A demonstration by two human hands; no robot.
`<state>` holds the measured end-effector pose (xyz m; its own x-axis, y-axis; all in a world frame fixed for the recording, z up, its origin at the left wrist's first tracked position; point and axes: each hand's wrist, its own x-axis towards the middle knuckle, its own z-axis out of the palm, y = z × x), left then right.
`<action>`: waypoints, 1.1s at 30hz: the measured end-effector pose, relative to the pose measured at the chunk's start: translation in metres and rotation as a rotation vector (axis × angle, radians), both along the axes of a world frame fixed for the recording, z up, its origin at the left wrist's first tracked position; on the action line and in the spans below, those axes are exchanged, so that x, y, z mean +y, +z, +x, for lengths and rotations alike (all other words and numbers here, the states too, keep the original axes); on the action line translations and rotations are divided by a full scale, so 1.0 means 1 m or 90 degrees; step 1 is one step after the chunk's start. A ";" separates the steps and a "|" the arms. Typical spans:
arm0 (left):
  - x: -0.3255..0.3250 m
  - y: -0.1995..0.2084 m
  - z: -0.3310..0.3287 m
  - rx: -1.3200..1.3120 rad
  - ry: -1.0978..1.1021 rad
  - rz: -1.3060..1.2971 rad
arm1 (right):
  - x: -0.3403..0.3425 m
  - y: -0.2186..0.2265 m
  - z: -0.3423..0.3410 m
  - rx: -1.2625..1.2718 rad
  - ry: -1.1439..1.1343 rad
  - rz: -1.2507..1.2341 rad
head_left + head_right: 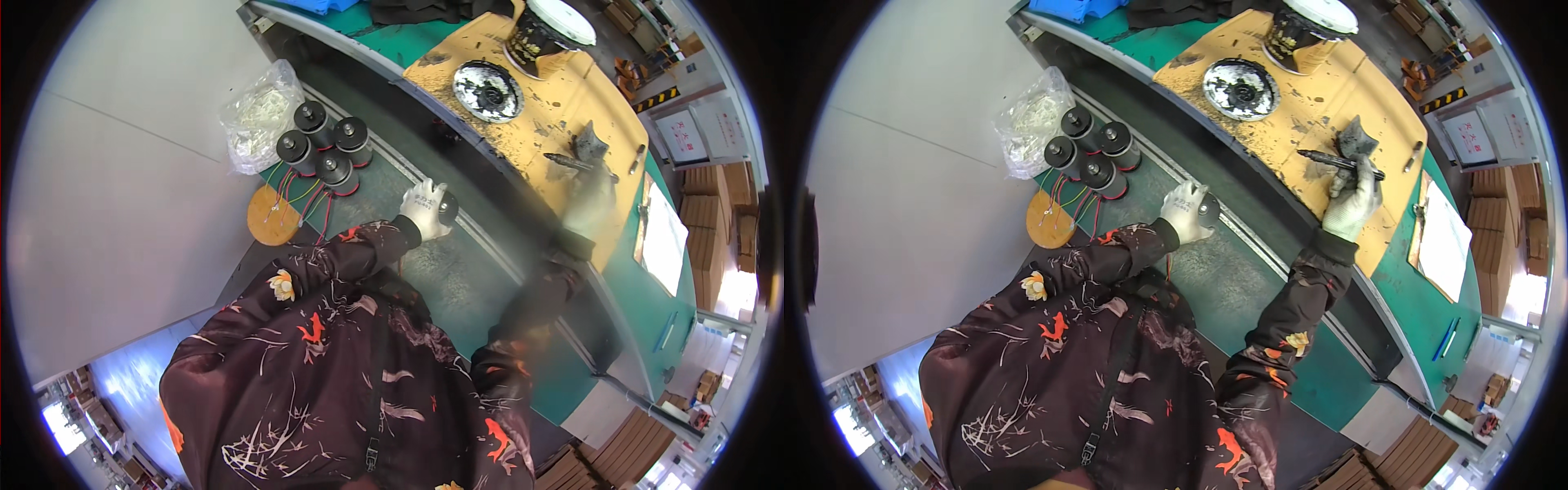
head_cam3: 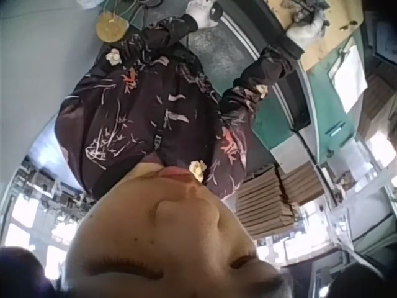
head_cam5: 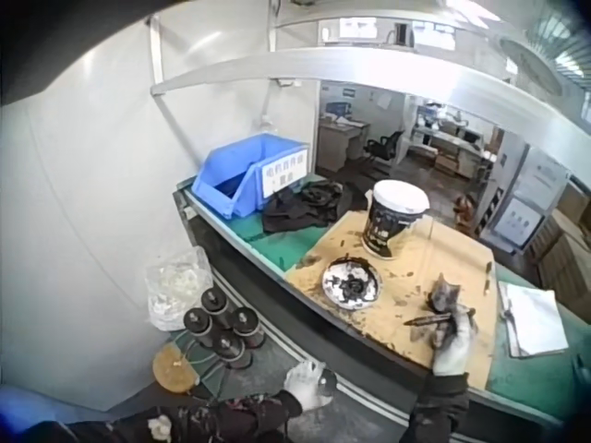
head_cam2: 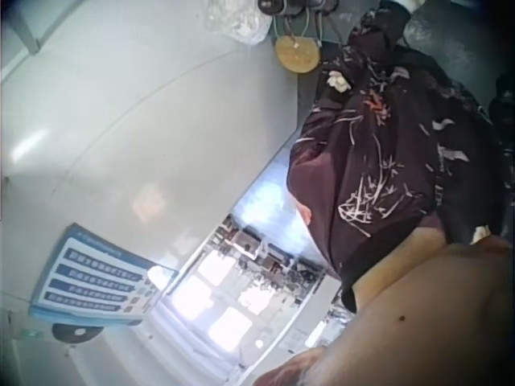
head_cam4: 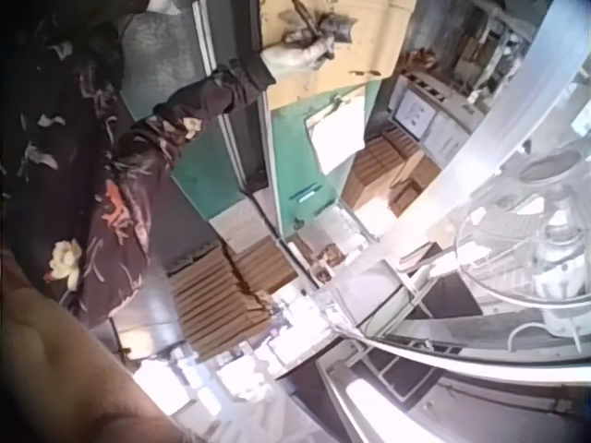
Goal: Applying material to cylindrical electronic components and organizing them in a storage rack.
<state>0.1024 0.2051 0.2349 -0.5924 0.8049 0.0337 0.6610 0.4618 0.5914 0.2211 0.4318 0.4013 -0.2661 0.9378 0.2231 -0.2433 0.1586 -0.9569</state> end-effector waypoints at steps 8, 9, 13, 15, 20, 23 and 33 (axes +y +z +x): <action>-0.009 0.001 -0.046 -0.021 0.082 -0.114 | 0.005 -0.009 0.003 0.094 0.031 -0.073; -0.011 -0.002 -0.060 0.004 0.097 -0.119 | 0.006 -0.012 -0.001 0.105 0.035 -0.076; -0.017 0.008 -0.116 0.093 0.031 -0.144 | 0.012 -0.013 -0.006 0.131 0.047 -0.102; -0.018 0.013 -0.132 0.105 0.014 -0.165 | 0.014 -0.013 -0.001 0.133 0.048 -0.095; -0.005 0.031 -0.121 0.247 -0.082 -0.269 | 0.012 -0.009 0.001 0.113 0.041 -0.105; 0.041 0.019 -0.121 0.198 -0.146 -0.186 | 0.016 -0.015 0.001 0.164 0.060 -0.107; 0.192 -0.182 -0.115 -0.084 -0.179 -0.199 | 0.017 -0.017 0.016 0.269 0.046 -0.132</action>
